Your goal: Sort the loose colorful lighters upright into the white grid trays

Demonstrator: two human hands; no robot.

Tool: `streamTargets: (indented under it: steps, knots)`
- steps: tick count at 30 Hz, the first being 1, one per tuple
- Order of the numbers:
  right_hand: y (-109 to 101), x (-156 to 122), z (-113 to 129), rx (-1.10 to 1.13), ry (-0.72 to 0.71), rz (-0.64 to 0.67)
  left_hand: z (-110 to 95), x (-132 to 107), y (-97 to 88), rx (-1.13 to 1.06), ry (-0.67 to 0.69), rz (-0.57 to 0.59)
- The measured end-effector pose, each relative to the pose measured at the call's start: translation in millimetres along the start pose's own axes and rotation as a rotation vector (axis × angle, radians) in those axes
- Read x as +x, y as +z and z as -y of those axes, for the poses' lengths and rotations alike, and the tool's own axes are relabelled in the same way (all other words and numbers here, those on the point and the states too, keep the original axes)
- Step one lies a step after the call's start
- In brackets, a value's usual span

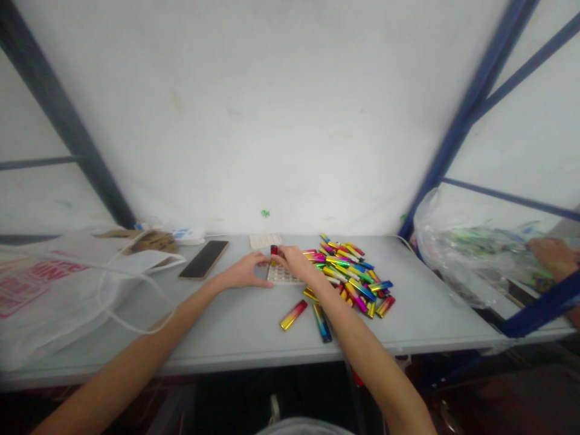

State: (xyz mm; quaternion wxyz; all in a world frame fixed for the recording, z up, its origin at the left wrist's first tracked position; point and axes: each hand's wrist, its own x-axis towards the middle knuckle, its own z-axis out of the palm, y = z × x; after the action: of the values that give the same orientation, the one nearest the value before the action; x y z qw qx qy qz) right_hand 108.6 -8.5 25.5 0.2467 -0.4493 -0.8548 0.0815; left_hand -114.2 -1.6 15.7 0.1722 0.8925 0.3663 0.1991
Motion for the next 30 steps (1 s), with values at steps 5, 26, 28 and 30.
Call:
streamTargets:
  steps: [5, 26, 28, 30]
  knots:
    - [0.3, 3.7, 0.8, -0.055, -0.028, 0.04, 1.1, 0.3, 0.3, -0.012, 0.003, -0.005]
    - [-66.5, -105.4, 52.6, 0.059, -0.081, 0.319, 2.6, 0.6, 2.2, 0.011, 0.044, -0.012]
    - [-70.3, -101.6, 50.9, 0.178, -0.021, 0.248, 3.7, 0.8, 3.2, 0.009, 0.034, -0.02]
    - [-70.1, -96.6, 45.5, 0.28, 0.002, 0.15, 4.2, 0.7, 3.6, 0.006, 0.027, -0.021]
